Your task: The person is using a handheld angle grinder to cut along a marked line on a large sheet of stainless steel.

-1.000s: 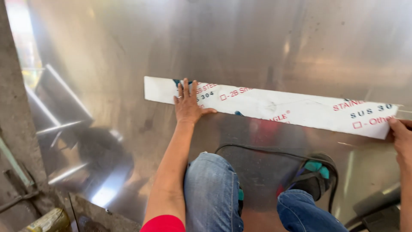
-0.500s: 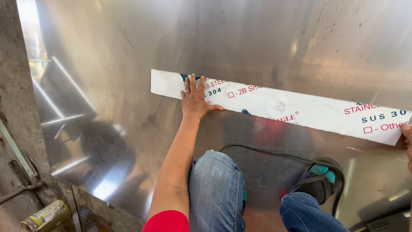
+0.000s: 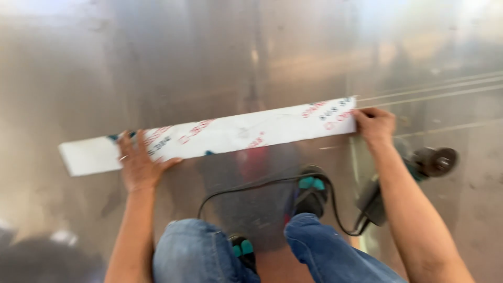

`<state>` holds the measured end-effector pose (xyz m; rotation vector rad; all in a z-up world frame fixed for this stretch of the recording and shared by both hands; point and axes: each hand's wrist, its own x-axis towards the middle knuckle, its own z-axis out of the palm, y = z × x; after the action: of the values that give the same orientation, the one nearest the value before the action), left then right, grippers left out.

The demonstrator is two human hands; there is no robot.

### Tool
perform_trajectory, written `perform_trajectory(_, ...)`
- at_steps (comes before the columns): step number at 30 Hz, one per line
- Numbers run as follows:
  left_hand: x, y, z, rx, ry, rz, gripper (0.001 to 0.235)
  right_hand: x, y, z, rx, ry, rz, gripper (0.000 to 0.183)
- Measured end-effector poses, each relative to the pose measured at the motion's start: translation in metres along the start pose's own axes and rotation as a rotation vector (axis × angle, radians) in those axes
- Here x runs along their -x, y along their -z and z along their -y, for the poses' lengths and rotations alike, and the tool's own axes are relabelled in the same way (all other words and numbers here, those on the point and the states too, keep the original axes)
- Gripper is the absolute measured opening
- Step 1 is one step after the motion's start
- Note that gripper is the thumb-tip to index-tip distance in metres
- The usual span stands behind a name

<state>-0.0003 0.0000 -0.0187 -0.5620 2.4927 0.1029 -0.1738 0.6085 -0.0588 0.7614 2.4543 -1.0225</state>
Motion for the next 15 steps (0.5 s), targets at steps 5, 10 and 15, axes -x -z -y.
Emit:
perform_trajectory(5, 0.008, 0.031, -0.02, 0.081, 0.118, 0.027, 0.15, 0.018, -0.002, 0.039, -0.097, -0.118, 0.025, 0.021)
perform_trajectory(10, 0.008, 0.029, -0.02, 0.041, 0.1, 0.007, 0.149, 0.015, -0.006, 0.032, -0.104, -0.105, 0.003, 0.02)
perform_trajectory(15, 0.007, 0.023, -0.017, 0.023, 0.094, 0.003, 0.148, 0.017, -0.006, 0.036, -0.1, -0.115, 0.005, 0.02)
